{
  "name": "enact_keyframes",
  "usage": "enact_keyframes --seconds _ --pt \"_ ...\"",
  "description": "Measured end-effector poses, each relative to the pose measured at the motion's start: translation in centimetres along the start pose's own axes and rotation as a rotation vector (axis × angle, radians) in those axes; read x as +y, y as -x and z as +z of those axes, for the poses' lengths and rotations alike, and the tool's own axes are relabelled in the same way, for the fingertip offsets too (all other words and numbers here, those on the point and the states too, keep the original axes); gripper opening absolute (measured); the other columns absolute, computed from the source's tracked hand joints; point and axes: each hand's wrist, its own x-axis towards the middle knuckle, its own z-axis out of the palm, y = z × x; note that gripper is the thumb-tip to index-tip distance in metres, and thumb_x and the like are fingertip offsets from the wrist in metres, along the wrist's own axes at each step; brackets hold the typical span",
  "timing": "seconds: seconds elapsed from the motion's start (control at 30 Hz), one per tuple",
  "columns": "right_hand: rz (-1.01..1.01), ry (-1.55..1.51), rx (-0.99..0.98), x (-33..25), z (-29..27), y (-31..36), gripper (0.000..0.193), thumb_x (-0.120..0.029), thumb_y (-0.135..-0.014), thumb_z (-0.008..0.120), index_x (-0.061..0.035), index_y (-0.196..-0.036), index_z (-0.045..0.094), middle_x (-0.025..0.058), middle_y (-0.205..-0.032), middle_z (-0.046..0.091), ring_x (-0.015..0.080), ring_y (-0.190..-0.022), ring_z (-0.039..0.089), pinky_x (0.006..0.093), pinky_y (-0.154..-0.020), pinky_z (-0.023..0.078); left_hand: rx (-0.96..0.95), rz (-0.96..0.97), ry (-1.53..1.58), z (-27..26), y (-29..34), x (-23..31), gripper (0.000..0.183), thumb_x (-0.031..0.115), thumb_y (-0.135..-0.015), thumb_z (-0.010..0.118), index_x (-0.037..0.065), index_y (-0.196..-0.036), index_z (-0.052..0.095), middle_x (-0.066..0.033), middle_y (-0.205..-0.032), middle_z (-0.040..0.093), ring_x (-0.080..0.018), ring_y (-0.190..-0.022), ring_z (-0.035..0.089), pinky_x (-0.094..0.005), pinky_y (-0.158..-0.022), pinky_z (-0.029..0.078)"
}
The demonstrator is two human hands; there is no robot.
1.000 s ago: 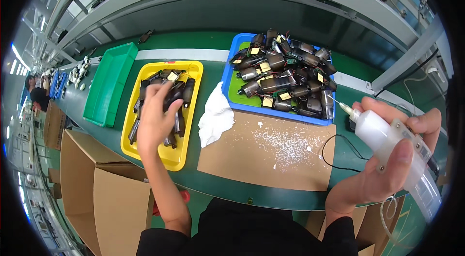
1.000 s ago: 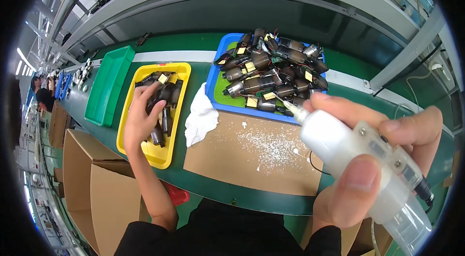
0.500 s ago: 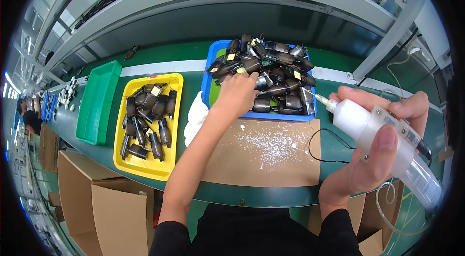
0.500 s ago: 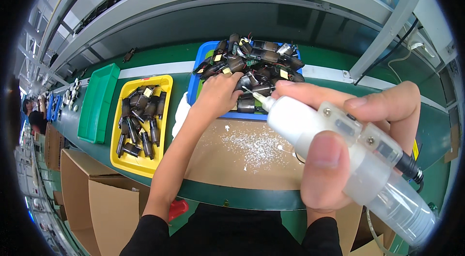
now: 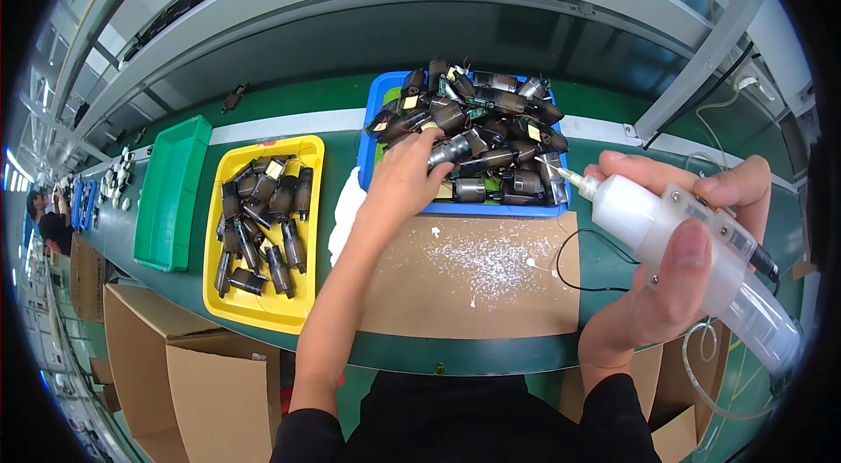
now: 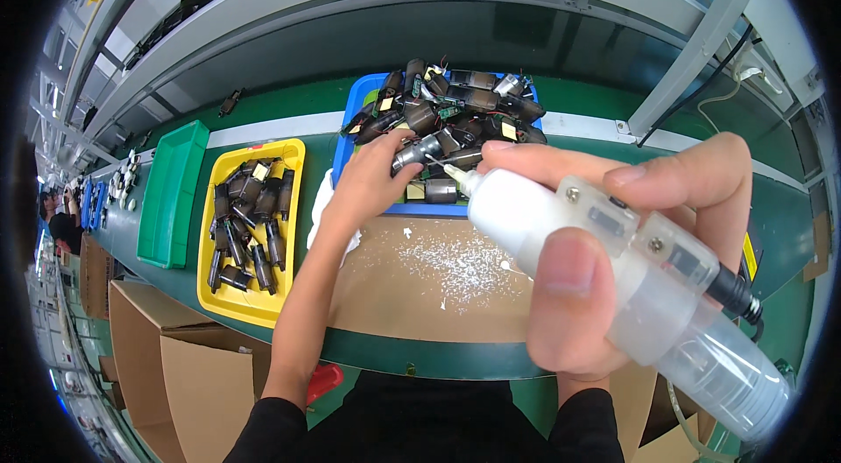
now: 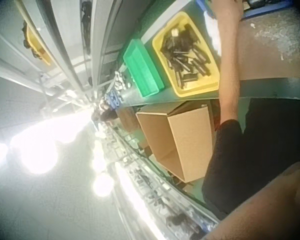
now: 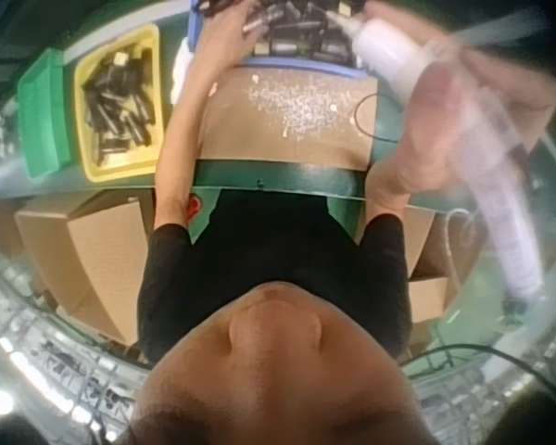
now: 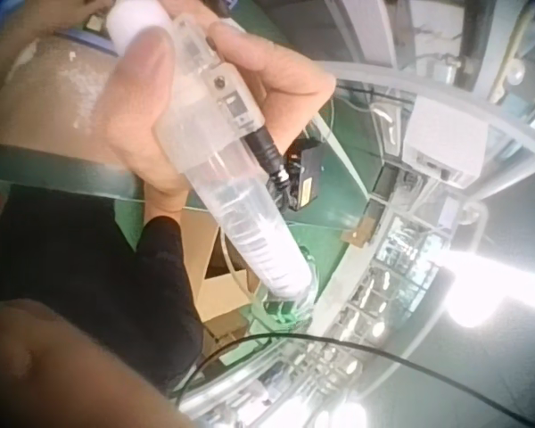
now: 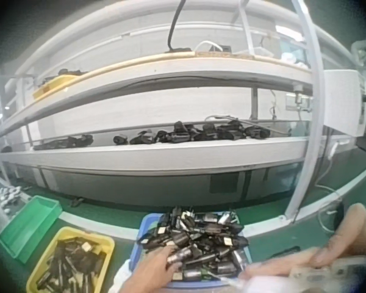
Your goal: The person repeatedly picks up small black cylindrical components with wires from a blue tray. Using a syringe-like tool, they apply a white substance to the interior of each component. After application, the component is placed into a yellow tray. The process is repeated for multiple units throughout the clip.
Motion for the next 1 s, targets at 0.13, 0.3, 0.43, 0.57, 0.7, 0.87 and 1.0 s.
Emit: enact_keyframes --seconds 0.13,0.3,0.43,0.57,0.7,0.87,1.0 --pt "-0.013 0.022 0.005 0.3 0.0 0.2 0.036 -0.033 -0.085 0.056 -0.0095 -0.093 0.030 0.0239 -0.083 0.067 0.0247 -0.073 0.067 0.0296 -0.075 0.053 0.081 -0.004 0.007 0.9 -0.5 0.6 0.039 0.014 -0.079 0.065 0.005 -0.115 0.052 -0.0211 -0.094 0.063 -0.0383 -0.085 0.061 -0.0431 -0.074 0.047" --pt "0.005 -0.027 0.064 0.0 0.3 0.1 0.036 -0.034 -0.084 0.056 -0.0090 -0.092 0.030 0.0228 -0.080 0.067 0.0235 -0.070 0.066 0.0292 -0.073 0.053 0.113 0.032 0.791 -1.5 -2.4 -1.0 0.041 0.012 -0.090 0.053 0.008 -0.129 0.041 -0.0101 -0.095 0.061 -0.0206 -0.082 0.060 -0.0310 -0.075 0.046" --pt "0.001 -0.053 0.104 0.5 0.5 -0.1 0.037 -0.033 -0.084 0.057 -0.0083 -0.091 0.030 0.0223 -0.078 0.067 0.0221 -0.068 0.065 0.0282 -0.071 0.053 -0.123 -0.105 1.563 -4.8 -2.9 2.9 0.042 0.025 -0.098 0.040 0.009 -0.136 0.034 -0.0055 -0.092 0.053 -0.0128 -0.075 0.052 -0.0275 -0.068 0.044" --pt "-0.019 -0.005 0.115 0.9 0.4 -0.1 0.038 -0.033 -0.083 0.058 -0.0075 -0.090 0.031 0.0224 -0.076 0.067 0.0209 -0.066 0.065 0.0265 -0.068 0.053 -0.402 0.104 1.768 -5.4 -2.7 6.6 0.053 0.043 -0.100 0.030 0.003 -0.134 0.034 -0.0038 -0.085 0.048 -0.0106 -0.067 0.044 -0.0260 -0.061 0.040" --pt "0.000 -0.043 0.141 0.8 0.8 -0.3 0.041 -0.037 -0.083 0.059 -0.0077 -0.088 0.030 0.0218 -0.075 0.067 0.0198 -0.064 0.065 0.0259 -0.065 0.053 -0.505 0.245 1.697 -5.8 -1.6 9.1 0.069 0.052 -0.095 0.034 -0.007 -0.131 0.034 -0.0042 -0.081 0.044 -0.0109 -0.065 0.043 -0.0258 -0.060 0.038" --pt "0.072 -0.095 0.085 1.2 1.7 0.2 0.047 -0.041 -0.081 0.064 -0.0080 -0.088 0.030 0.0197 -0.075 0.067 0.0193 -0.065 0.065 0.0268 -0.065 0.054 -0.587 0.303 1.547 -7.2 -1.1 7.6 0.081 0.054 -0.085 0.055 -0.012 -0.129 0.037 -0.0185 -0.111 0.054 -0.0212 -0.098 0.057 -0.0310 -0.081 0.046" --pt "0.112 -0.162 0.079 1.1 2.1 0.4 0.052 -0.043 -0.079 0.068 -0.0080 -0.088 0.030 0.0193 -0.076 0.068 0.0197 -0.066 0.066 0.0282 -0.067 0.055 -0.518 0.295 1.501 -7.0 -0.8 7.7 0.083 0.054 -0.082 0.060 -0.013 -0.125 0.042 -0.0229 -0.120 0.053 -0.0259 -0.109 0.056 -0.0349 -0.092 0.044"
